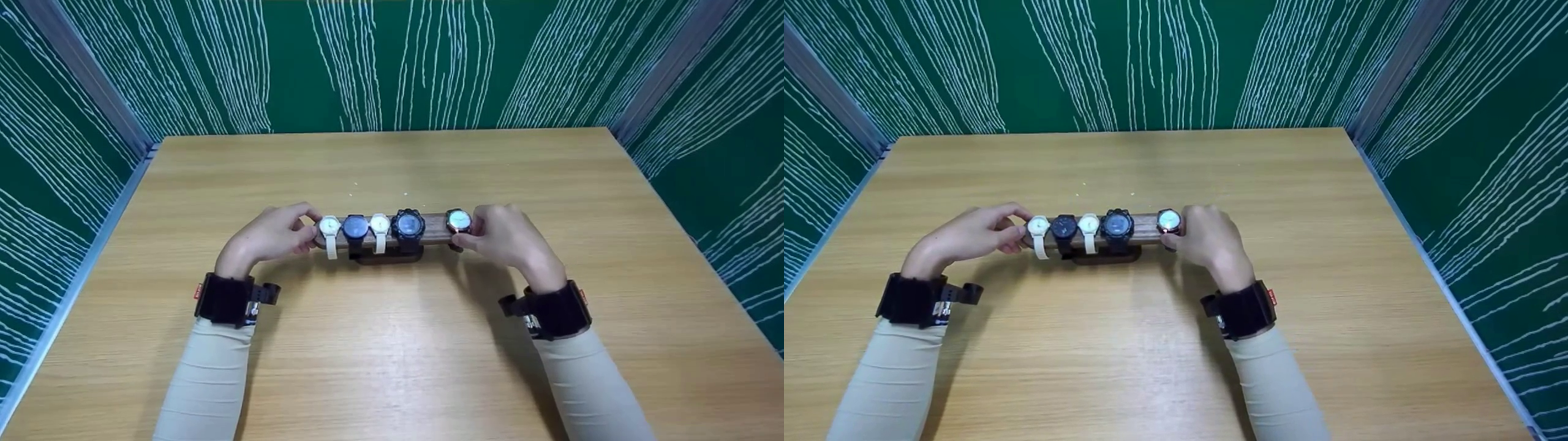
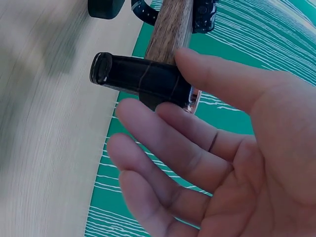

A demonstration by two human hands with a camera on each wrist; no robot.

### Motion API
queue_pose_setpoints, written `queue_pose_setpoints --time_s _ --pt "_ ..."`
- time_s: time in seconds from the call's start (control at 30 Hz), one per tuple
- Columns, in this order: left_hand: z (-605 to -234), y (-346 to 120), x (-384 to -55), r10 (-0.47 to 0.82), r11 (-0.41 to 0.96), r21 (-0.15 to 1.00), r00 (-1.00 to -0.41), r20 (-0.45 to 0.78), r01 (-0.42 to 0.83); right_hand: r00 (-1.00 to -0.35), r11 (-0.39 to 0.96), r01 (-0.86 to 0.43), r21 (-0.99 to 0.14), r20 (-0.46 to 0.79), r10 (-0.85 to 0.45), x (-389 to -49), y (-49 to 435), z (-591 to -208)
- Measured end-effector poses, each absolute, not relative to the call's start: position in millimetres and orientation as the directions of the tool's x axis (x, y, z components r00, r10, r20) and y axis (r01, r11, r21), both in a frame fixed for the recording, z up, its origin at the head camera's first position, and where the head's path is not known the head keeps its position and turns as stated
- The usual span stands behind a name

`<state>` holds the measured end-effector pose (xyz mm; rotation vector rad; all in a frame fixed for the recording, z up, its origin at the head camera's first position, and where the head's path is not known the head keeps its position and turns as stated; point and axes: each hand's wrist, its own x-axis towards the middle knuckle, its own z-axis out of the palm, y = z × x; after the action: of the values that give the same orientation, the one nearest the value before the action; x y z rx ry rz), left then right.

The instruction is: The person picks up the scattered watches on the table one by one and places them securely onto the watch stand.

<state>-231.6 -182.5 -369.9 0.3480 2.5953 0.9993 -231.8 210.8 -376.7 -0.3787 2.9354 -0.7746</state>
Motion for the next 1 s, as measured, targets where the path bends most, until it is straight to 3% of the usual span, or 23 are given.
queue_pose_setpoints --time_s 1.0 --pt "-372.1 -183.7 -234.5 0.346 0.725 0.68 -0.911 -0.226 0.107 -0.96 0.827 -0.267 -0.495 0.058 -0.275 -229.7 193.0 -387.4"
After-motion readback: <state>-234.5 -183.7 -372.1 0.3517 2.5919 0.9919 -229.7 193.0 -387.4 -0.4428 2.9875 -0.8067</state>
